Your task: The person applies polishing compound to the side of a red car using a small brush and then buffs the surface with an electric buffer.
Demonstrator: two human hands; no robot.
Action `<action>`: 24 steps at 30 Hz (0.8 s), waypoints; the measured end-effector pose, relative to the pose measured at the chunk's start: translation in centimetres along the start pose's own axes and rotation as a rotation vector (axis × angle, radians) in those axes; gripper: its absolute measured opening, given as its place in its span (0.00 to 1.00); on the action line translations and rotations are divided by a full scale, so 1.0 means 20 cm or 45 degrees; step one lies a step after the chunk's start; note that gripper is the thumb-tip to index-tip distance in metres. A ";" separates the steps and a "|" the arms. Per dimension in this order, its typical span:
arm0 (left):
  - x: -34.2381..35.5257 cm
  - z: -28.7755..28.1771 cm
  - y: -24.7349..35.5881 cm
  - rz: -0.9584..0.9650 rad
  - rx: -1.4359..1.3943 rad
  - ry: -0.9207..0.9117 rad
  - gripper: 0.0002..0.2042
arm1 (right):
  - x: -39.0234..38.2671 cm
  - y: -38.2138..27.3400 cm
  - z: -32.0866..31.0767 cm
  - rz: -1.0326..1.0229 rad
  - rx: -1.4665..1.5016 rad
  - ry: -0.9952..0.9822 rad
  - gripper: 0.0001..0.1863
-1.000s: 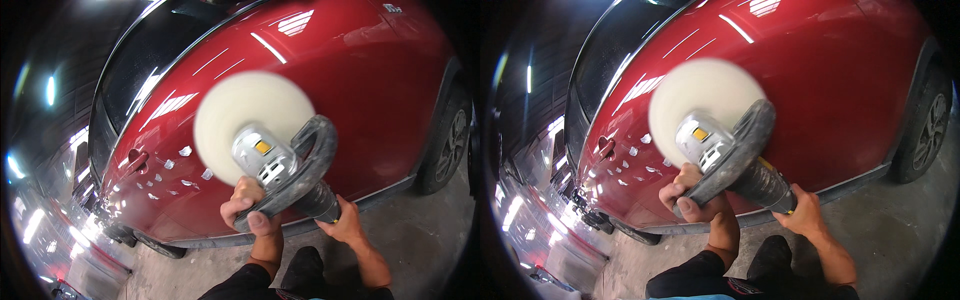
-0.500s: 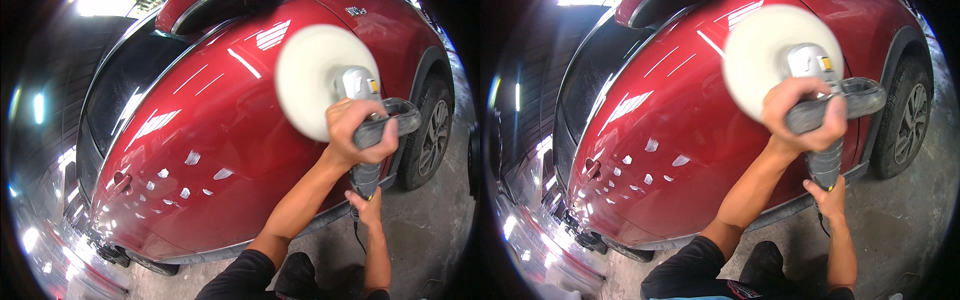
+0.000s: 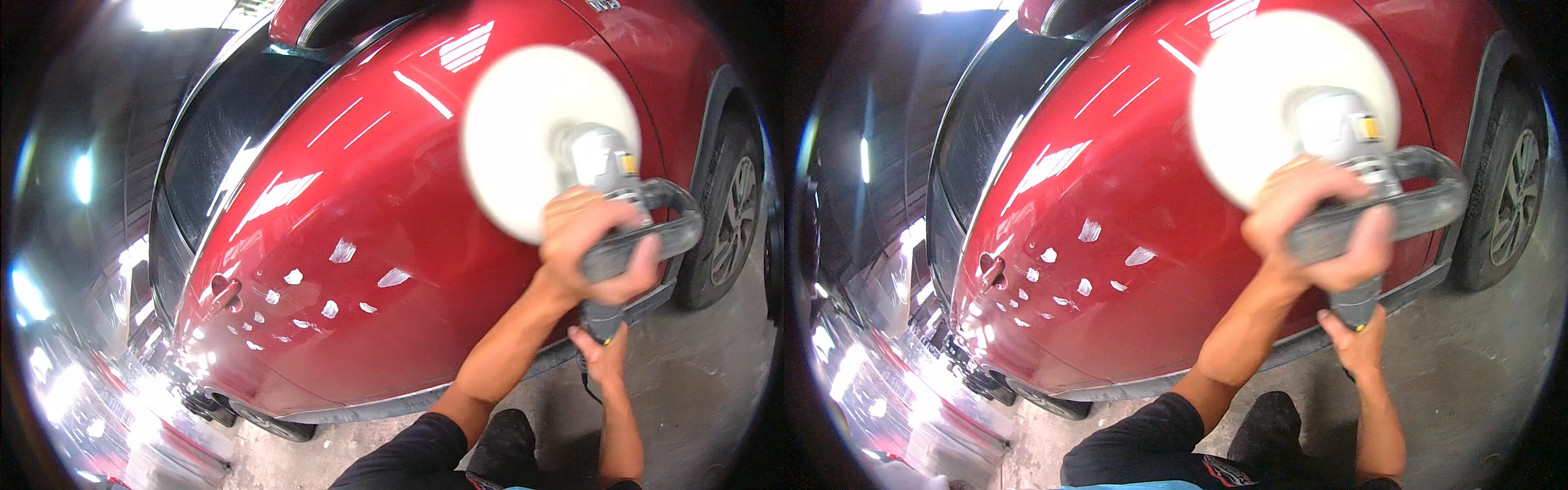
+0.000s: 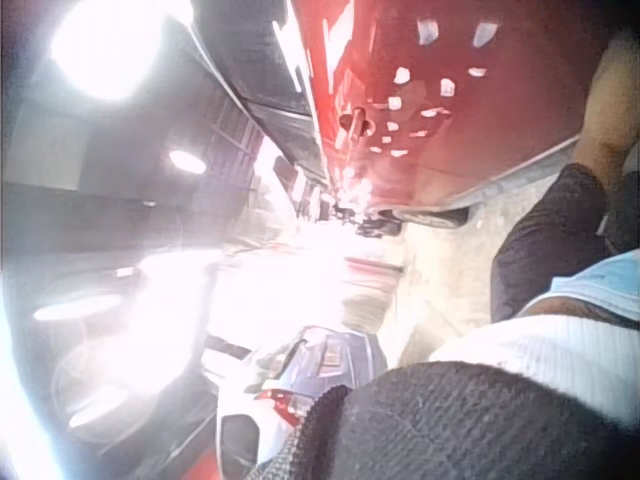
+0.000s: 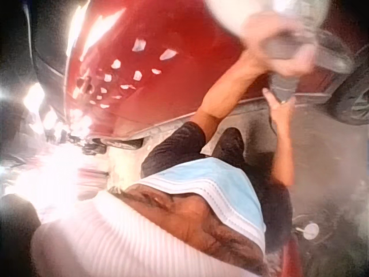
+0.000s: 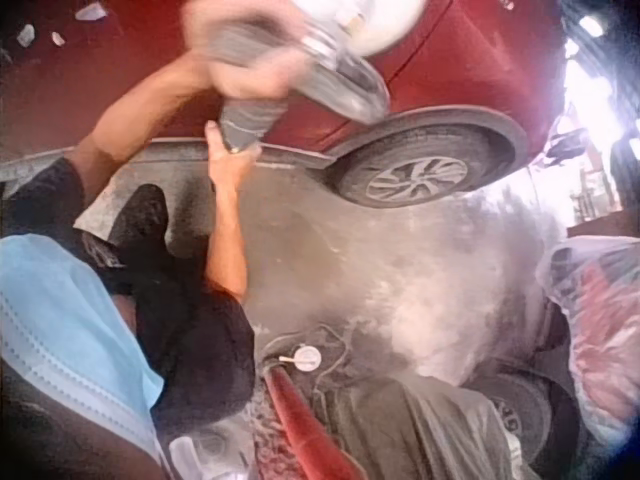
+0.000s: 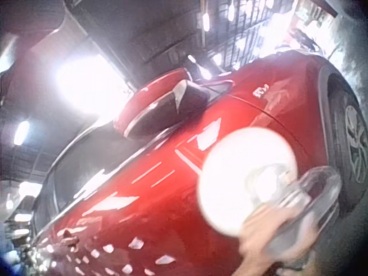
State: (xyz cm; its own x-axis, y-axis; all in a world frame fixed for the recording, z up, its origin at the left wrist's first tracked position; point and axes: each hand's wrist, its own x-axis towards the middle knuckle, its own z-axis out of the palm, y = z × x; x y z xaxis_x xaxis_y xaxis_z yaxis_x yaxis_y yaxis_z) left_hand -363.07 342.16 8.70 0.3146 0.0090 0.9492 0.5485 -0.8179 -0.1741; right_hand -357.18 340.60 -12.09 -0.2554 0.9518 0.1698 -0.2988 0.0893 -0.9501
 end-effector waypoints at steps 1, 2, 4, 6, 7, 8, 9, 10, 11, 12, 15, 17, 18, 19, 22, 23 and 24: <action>-0.03 -0.14 0.03 -0.032 0.043 0.000 0.10 | -0.05 -0.05 0.07 -0.092 0.013 0.030 0.22; -0.08 -0.29 0.08 -0.114 0.042 -0.045 0.12 | -0.05 -0.05 0.11 -0.166 0.052 -0.102 0.23; -0.21 -0.47 0.14 -0.101 0.195 0.293 0.13 | -0.05 -0.04 0.19 -0.289 0.000 -0.285 0.25; -0.23 -0.58 0.22 -0.047 0.333 0.630 0.14 | -0.07 -0.10 0.25 -0.308 -0.217 -0.445 0.29; -0.22 -0.65 0.26 0.042 0.453 0.690 0.14 | -0.09 -0.14 0.29 -0.294 -0.190 -0.440 0.29; -0.22 -0.71 0.29 0.124 0.578 0.764 0.15 | -0.10 -0.16 0.32 -0.303 -0.304 -0.607 0.29; -0.22 -0.77 0.33 0.108 0.685 0.749 0.16 | -0.10 -0.18 0.33 -0.315 -0.422 -0.766 0.30; -0.25 -0.78 0.36 0.071 0.662 0.774 0.16 | -0.11 -0.17 0.33 -0.291 -0.433 -0.817 0.31; -0.25 -0.78 0.38 0.034 0.641 0.804 0.16 | -0.12 -0.15 0.33 -0.286 -0.428 -0.809 0.31; -0.26 -0.75 0.37 0.028 0.635 0.799 0.16 | -0.12 -0.13 0.32 -0.290 -0.397 -0.813 0.31; -0.28 -0.64 0.34 0.011 0.632 0.690 0.16 | -0.13 -0.09 0.24 -0.286 -0.366 -0.735 0.31; -0.24 -0.53 0.27 -0.009 0.384 0.630 0.16 | -0.12 -0.09 0.18 -0.255 -0.270 -0.559 0.31; -0.22 -0.47 0.25 -0.038 0.264 0.565 0.15 | -0.11 -0.07 0.15 -0.330 -0.279 -0.424 0.30; -0.19 -0.43 0.22 -0.066 0.144 0.502 0.14 | -0.10 -0.08 0.13 -0.328 -0.295 -0.431 0.30; -0.15 -0.26 0.08 -0.160 -0.024 0.333 0.10 | -0.01 -0.10 0.02 -0.163 -0.048 -0.210 0.25; -0.12 -0.18 0.04 -0.117 -0.015 0.282 0.09 | 0.01 -0.09 0.00 -0.051 0.031 -0.191 0.23; -0.09 -0.10 0.00 -0.075 -0.006 0.233 0.08 | 0.01 0.01 -0.01 -0.063 -0.041 0.010 0.22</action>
State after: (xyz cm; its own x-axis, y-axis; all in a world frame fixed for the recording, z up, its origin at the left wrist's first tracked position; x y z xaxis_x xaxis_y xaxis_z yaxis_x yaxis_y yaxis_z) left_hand -365.30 341.01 7.50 0.1356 -0.0477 0.9896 0.5583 -0.8215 -0.1161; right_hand -357.06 340.89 -12.30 -0.2340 0.9482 0.2150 -0.2810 0.1457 -0.9486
